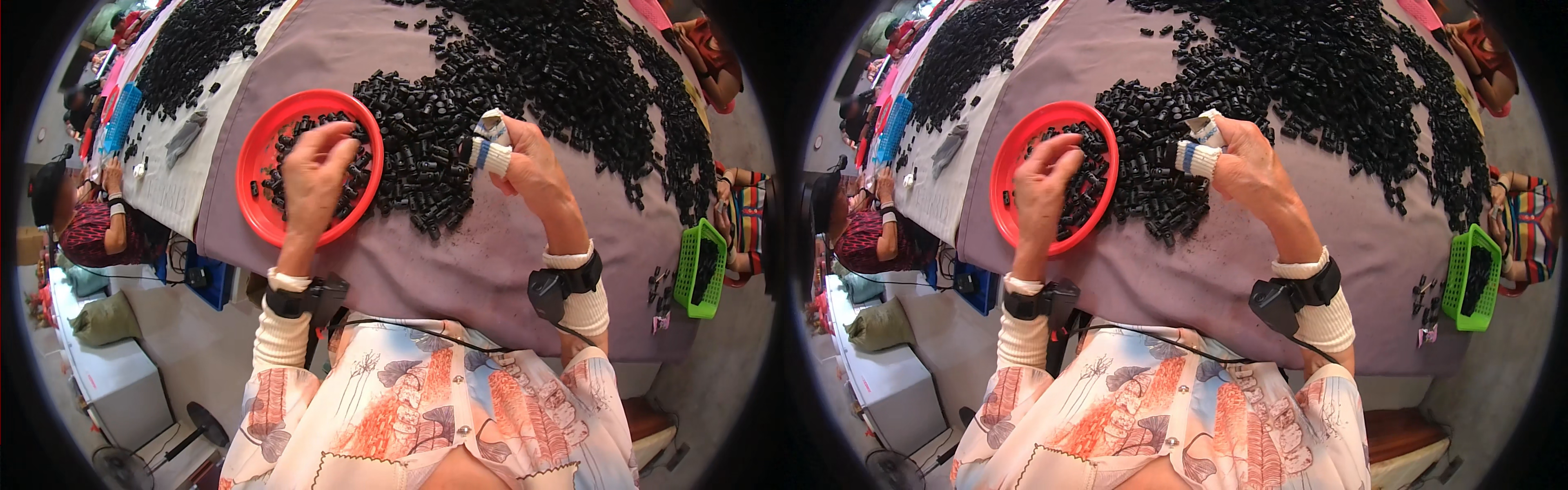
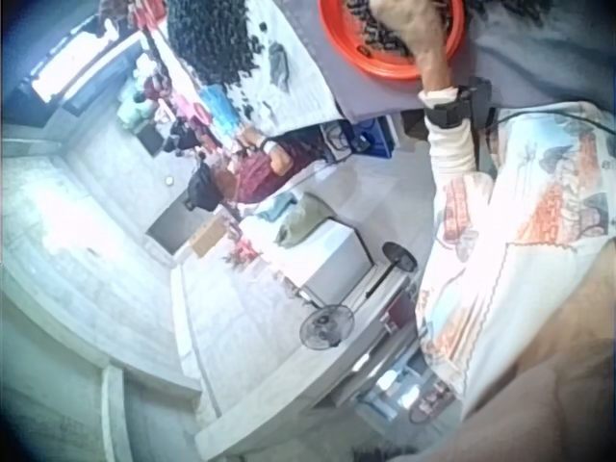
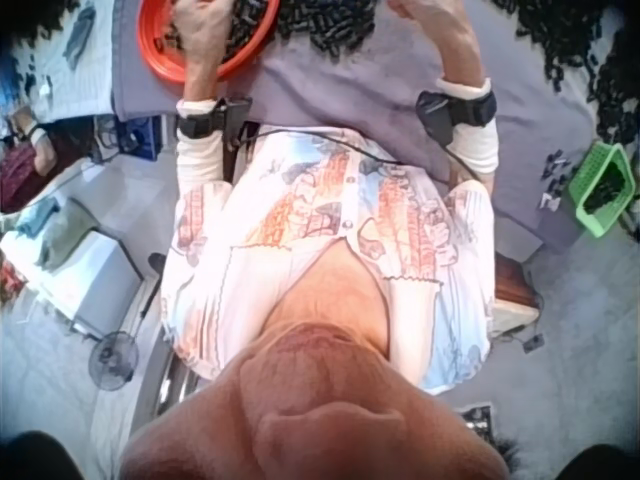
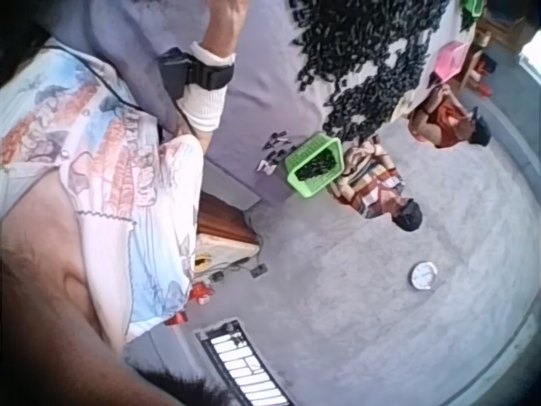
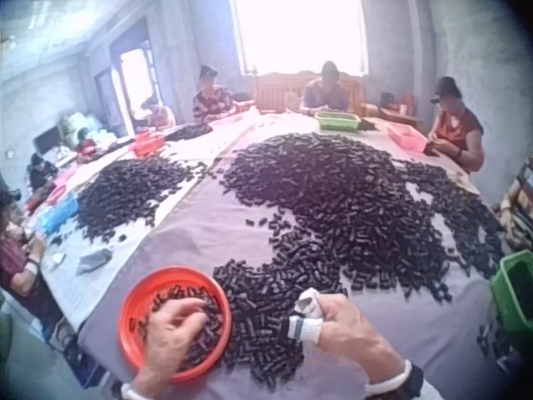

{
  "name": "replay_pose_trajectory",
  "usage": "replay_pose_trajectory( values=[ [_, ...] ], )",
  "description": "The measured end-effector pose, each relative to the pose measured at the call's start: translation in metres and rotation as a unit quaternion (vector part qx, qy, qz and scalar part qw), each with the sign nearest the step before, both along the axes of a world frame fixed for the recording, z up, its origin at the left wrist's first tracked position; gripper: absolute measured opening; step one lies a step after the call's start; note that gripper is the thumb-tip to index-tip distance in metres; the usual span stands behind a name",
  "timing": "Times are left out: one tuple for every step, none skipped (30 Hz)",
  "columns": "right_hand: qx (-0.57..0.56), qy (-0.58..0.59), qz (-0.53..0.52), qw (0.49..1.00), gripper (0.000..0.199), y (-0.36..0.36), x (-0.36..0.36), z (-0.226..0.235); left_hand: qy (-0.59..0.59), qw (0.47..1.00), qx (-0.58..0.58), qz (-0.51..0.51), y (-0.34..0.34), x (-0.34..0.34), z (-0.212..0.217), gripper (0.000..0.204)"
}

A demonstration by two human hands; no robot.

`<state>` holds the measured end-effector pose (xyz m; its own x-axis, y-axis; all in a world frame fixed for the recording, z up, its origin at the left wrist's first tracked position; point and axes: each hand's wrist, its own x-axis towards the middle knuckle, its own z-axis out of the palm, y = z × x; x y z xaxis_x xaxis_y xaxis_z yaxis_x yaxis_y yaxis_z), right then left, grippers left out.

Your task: Assembling small black plastic components by hand in a manufacturing setting.

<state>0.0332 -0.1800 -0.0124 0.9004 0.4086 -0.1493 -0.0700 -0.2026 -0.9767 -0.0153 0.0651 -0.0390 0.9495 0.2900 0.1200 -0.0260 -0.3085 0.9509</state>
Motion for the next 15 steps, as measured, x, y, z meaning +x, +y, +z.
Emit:
replay_pose_trajectory(
  values=[
    [0.013, 0.004, -0.010, 1.000, 0.028, -0.001, 0.000, 0.000, 0.008, 0.999, 0.023, -0.033, -0.014, 0.004, -0.001, 0.018],
    [0.011, 0.004, -0.012, 1.000, 0.028, -0.003, 0.001, -0.001, -0.019, 0.994, 0.077, -0.080, -0.029, 0.008, -0.003, 0.017],
    [0.019, 0.003, -0.003, 1.000, 0.028, -0.003, 0.001, -0.002, -0.046, 0.982, 0.132, -0.125, -0.042, 0.011, -0.005, 0.016],
    [0.027, 0.002, 0.006, 1.000, 0.027, -0.004, 0.001, -0.002, -0.061, 0.972, 0.162, -0.157, -0.054, 0.016, -0.011, 0.016],
    [0.027, 0.001, 0.007, 1.000, 0.027, -0.005, 0.000, -0.001, -0.077, 0.960, 0.192, -0.189, -0.065, 0.020, -0.018, 0.016],
    [0.021, 0.003, 0.002, 1.000, 0.027, -0.007, 0.000, -0.002, -0.091, 0.948, 0.220, -0.210, -0.073, 0.024, -0.028, 0.016],
    [0.016, 0.006, -0.002, 1.000, 0.027, -0.008, 0.000, -0.004, -0.105, 0.935, 0.248, -0.230, -0.080, 0.027, -0.036, 0.016],
    [0.016, 0.006, -0.005, 1.000, 0.027, -0.011, 0.000, -0.005, -0.102, 0.921, 0.289, -0.240, -0.086, 0.028, -0.038, 0.019],
    [0.019, 0.009, -0.011, 1.000, 0.027, -0.013, 0.000, -0.006, -0.103, 0.921, 0.289, -0.242, -0.089, 0.030, -0.039, 0.019],
    [0.022, 0.011, -0.017, 1.000, 0.027, -0.015, 0.000, -0.007, -0.089, 0.892, 0.349, -0.274, -0.090, 0.032, -0.038, 0.019],
    [0.023, 0.012, -0.020, 0.999, 0.027, -0.016, 0.000, -0.009, -0.075, 0.858, 0.407, -0.306, -0.092, 0.034, -0.039, 0.020],
    [0.018, 0.019, -0.020, 0.999, 0.027, -0.018, 0.000, -0.011, -0.099, 0.849, 0.412, -0.317, -0.092, 0.036, -0.043, 0.019],
    [0.012, 0.025, -0.019, 0.999, 0.027, -0.019, 0.001, -0.012, -0.099, 0.848, 0.413, -0.319, -0.092, 0.037, -0.046, 0.019],
    [0.014, 0.026, -0.021, 0.999, 0.027, -0.019, 0.001, -0.011, -0.109, 0.847, 0.402, -0.330, -0.091, 0.039, -0.048, 0.018],
    [0.007, 0.032, -0.020, 0.999, 0.027, -0.018, 0.001, -0.009, -0.119, 0.847, 0.391, -0.341, -0.091, 0.040, -0.050, 0.017]
  ],
)
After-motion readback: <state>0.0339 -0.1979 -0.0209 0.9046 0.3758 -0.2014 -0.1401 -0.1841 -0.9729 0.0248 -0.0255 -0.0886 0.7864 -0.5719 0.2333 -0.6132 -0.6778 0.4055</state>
